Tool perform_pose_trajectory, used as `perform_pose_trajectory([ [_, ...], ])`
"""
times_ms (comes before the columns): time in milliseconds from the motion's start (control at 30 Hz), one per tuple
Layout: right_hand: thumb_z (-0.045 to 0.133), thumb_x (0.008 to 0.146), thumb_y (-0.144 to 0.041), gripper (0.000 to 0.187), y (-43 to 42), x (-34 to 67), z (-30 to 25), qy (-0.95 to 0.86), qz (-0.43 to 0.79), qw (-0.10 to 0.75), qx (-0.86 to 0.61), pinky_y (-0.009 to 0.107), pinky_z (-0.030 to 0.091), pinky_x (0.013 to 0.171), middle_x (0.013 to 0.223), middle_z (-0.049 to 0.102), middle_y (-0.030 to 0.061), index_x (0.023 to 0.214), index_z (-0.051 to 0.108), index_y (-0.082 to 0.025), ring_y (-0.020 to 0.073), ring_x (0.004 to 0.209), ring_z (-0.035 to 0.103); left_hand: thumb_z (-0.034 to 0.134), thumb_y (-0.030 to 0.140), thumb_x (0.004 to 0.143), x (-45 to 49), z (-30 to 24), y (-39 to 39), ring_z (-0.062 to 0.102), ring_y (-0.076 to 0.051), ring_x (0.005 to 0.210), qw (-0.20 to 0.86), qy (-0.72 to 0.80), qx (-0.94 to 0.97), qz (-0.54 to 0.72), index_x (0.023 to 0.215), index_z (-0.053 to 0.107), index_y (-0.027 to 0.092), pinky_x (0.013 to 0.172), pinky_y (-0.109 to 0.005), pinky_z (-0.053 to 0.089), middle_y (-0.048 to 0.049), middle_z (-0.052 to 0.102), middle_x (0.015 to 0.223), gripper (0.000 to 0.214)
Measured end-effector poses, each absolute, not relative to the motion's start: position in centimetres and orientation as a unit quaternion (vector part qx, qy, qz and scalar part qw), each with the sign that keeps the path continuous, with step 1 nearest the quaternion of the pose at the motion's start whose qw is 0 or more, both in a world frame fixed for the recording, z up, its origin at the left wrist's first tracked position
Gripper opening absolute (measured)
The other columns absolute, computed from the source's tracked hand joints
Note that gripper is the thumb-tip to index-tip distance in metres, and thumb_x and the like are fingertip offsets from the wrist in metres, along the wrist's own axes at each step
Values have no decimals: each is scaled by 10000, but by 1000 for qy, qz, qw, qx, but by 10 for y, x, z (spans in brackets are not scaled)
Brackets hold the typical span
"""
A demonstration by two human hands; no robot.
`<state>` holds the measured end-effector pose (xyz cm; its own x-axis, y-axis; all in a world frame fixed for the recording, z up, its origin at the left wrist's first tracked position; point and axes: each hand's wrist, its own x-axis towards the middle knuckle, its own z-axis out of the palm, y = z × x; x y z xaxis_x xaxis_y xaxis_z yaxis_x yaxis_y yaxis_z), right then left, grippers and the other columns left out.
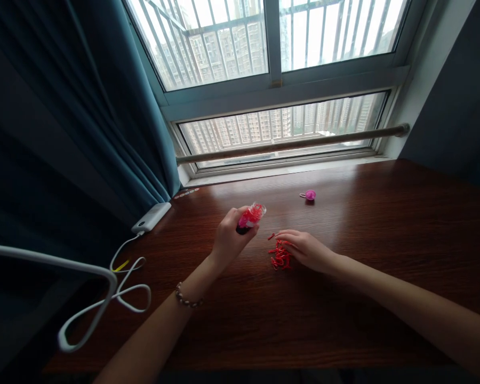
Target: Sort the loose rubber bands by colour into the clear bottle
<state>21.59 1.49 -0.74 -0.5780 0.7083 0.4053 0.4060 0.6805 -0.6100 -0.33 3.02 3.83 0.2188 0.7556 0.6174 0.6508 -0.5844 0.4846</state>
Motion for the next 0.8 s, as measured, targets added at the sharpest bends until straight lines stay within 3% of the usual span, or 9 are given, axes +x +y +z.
perform_pose_trajectory([
  [133,489,828,-386,473,28,193,-21,-898,153,252,-328,439,309,1005,1276,453,166,1223,466,-127,270,1225,349,616,284,709,-19,21,31,534,-180,835,19,481,791,377,1072,564,236,771,-302,424,-38,555,910,370],
  [267,472,832,-416,414,22,193,-22,-900,176,241,-317,373,375,952,1200,509,137,1152,526,-158,233,1131,440,623,327,711,-22,6,37,553,-168,826,120,484,753,429,1096,544,197,766,-292,439,-44,579,934,414],
  [433,636,704,-432,431,11,201,-13,-906,194,220,-306,320,442,818,1012,594,90,1060,590,-195,219,963,515,655,348,679,-20,-4,40,567,-176,861,226,480,709,464,1088,543,161,780,-297,449,-66,603,974,464],
  [567,545,803,-292,180,13,199,-12,-906,187,214,-313,272,439,741,879,623,58,922,647,-205,175,837,545,684,357,645,-18,-5,37,580,-174,837,244,485,707,454,1073,536,163,765,-297,459,-70,611,977,493],
  [667,495,837,-280,189,15,199,-10,-904,179,214,-323,258,428,709,810,623,52,882,659,-198,162,780,547,693,379,630,-17,-3,34,584,-160,777,244,497,705,444,977,547,157,718,-274,462,-47,619,893,437],
  [800,581,754,-426,273,13,203,-5,-890,103,194,-400,305,415,723,838,602,82,885,668,-203,219,841,530,677,392,646,-17,0,33,575,-148,743,224,499,718,429,915,545,160,680,-250,452,-29,617,847,379],
])
